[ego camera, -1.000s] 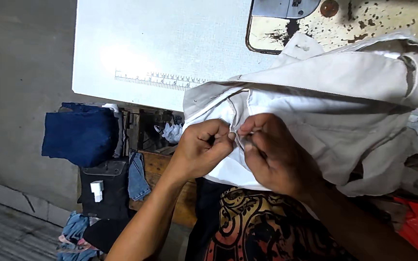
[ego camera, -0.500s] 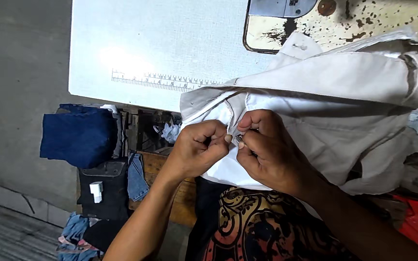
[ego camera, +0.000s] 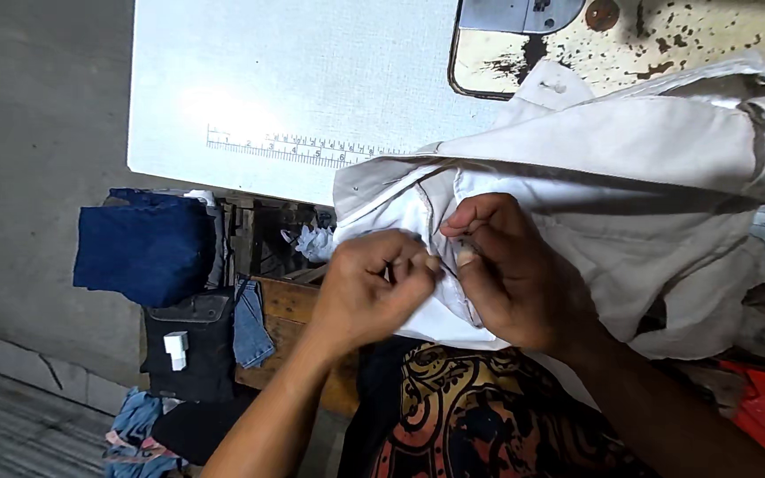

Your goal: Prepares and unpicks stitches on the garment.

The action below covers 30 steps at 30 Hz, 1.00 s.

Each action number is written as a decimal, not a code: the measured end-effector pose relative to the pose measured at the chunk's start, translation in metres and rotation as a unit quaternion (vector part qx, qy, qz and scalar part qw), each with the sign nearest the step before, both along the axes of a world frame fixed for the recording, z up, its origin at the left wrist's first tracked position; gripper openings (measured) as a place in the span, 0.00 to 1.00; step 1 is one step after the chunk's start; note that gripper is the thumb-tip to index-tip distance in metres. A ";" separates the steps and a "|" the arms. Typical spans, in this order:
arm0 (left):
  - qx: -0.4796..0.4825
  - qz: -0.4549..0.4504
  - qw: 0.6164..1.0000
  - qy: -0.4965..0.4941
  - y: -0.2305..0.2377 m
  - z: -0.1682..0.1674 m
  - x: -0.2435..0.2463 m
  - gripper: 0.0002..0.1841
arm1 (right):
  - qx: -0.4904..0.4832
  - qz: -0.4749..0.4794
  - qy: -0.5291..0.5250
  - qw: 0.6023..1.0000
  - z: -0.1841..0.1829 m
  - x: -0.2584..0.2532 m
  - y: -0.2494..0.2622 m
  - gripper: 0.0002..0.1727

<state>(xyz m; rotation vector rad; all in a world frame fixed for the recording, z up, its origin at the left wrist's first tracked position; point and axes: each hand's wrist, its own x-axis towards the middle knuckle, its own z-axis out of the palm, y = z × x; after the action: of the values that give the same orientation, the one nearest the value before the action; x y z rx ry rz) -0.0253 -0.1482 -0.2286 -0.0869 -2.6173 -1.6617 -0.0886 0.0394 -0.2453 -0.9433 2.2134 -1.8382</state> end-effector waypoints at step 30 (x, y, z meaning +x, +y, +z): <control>0.008 0.013 0.999 -0.049 0.030 0.009 -0.014 0.08 | 0.111 -0.044 0.030 0.992 0.006 0.004 0.020 0.11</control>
<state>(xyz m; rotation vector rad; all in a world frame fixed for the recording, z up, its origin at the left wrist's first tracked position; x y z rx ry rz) -0.0396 -0.1184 -0.2194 0.0289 -2.6606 -1.7214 -0.0842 0.0593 -0.2394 -0.8821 2.4692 -1.5719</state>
